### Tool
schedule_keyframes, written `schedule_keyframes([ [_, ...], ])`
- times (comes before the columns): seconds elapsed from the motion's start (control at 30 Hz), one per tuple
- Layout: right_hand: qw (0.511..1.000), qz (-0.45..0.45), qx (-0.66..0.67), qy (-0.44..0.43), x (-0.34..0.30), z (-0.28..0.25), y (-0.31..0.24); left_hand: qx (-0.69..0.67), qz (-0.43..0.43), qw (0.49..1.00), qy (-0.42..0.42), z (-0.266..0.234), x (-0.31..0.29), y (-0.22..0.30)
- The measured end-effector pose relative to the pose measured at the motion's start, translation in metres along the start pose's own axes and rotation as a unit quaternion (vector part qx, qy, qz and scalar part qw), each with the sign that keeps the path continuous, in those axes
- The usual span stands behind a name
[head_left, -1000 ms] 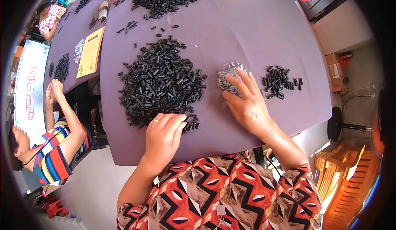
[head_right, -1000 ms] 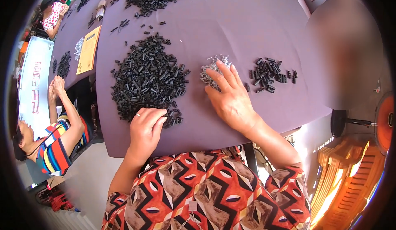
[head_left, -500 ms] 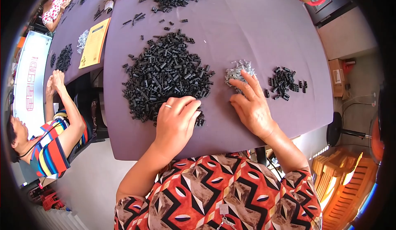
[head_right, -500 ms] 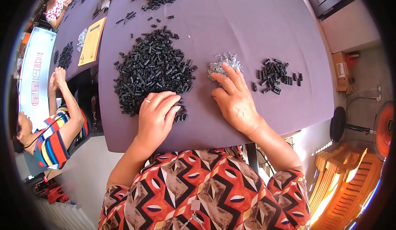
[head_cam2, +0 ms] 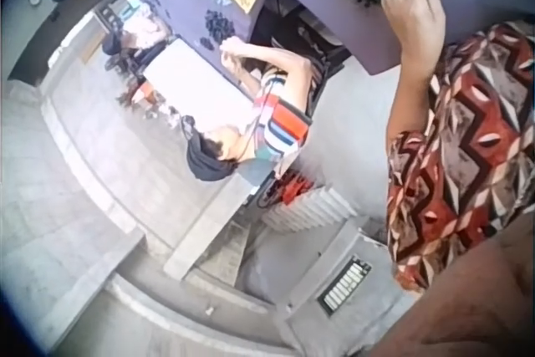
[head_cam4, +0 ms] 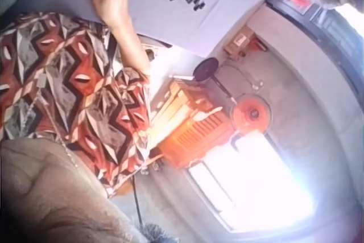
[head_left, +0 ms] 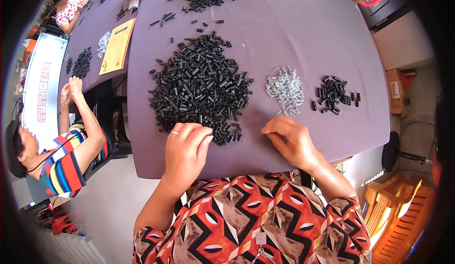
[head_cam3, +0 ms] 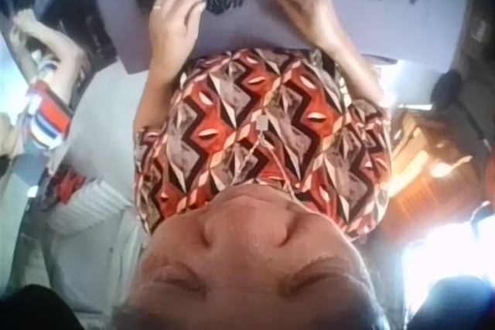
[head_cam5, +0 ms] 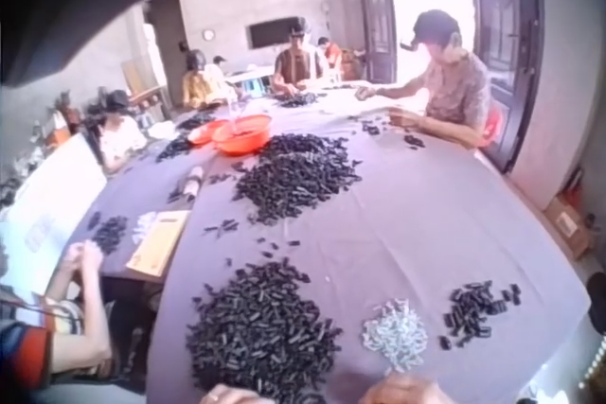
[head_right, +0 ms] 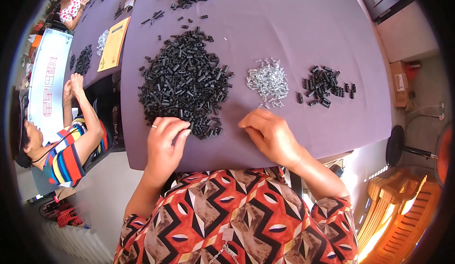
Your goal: Sorting small black and silver components on a table in a workshop setting.
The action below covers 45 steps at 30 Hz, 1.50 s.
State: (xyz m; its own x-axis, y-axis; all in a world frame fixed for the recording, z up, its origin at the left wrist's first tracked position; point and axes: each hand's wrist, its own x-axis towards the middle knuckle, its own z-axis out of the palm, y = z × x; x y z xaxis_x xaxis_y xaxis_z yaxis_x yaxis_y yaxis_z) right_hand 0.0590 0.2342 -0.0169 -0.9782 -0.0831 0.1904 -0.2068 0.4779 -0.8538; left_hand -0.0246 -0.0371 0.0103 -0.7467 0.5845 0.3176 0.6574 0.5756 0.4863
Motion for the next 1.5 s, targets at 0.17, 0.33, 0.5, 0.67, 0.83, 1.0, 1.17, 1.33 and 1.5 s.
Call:
schedule_keyframes([
  [0.17, 0.998, 0.068, 0.015, -0.005, -0.004, 0.004, 0.000, -0.024, -0.016, 0.999, -0.022, 0.002, -0.013, 0.001],
  [0.33, 0.999, 0.046, 0.005, -0.002, 0.001, 0.008, 0.004, -0.026, 0.026, 0.999, -0.035, 0.018, -0.006, 0.017],
  [0.5, 0.999, 0.042, 0.001, 0.006, 0.000, 0.009, 0.003, 0.000, 0.033, 0.996, -0.085, 0.034, 0.009, 0.020],
  [0.67, 0.999, 0.032, 0.002, 0.010, 0.000, 0.009, 0.004, -0.013, 0.032, 0.995, -0.098, 0.039, 0.009, 0.017],
  [0.83, 0.995, 0.073, 0.070, 0.010, -0.002, 0.007, -0.005, -0.057, 0.020, 0.996, -0.071, 0.031, 0.007, 0.020],
  [1.0, 0.984, 0.073, 0.164, -0.009, 0.006, 0.016, -0.027, -0.240, -0.045, 0.967, -0.075, 0.026, 0.006, 0.029],
  [1.17, 0.994, 0.004, 0.099, -0.035, 0.004, 0.022, -0.022, -0.261, -0.053, 0.959, -0.091, 0.028, -0.004, 0.032],
  [1.33, 0.859, 0.231, 0.383, -0.249, 0.002, 0.013, -0.016, -0.306, 0.056, 0.927, -0.210, 0.020, -0.008, 0.024],
  [1.5, 0.944, 0.176, 0.225, -0.164, -0.001, 0.009, -0.024, -0.391, -0.106, 0.879, -0.251, 0.016, -0.022, 0.021],
])
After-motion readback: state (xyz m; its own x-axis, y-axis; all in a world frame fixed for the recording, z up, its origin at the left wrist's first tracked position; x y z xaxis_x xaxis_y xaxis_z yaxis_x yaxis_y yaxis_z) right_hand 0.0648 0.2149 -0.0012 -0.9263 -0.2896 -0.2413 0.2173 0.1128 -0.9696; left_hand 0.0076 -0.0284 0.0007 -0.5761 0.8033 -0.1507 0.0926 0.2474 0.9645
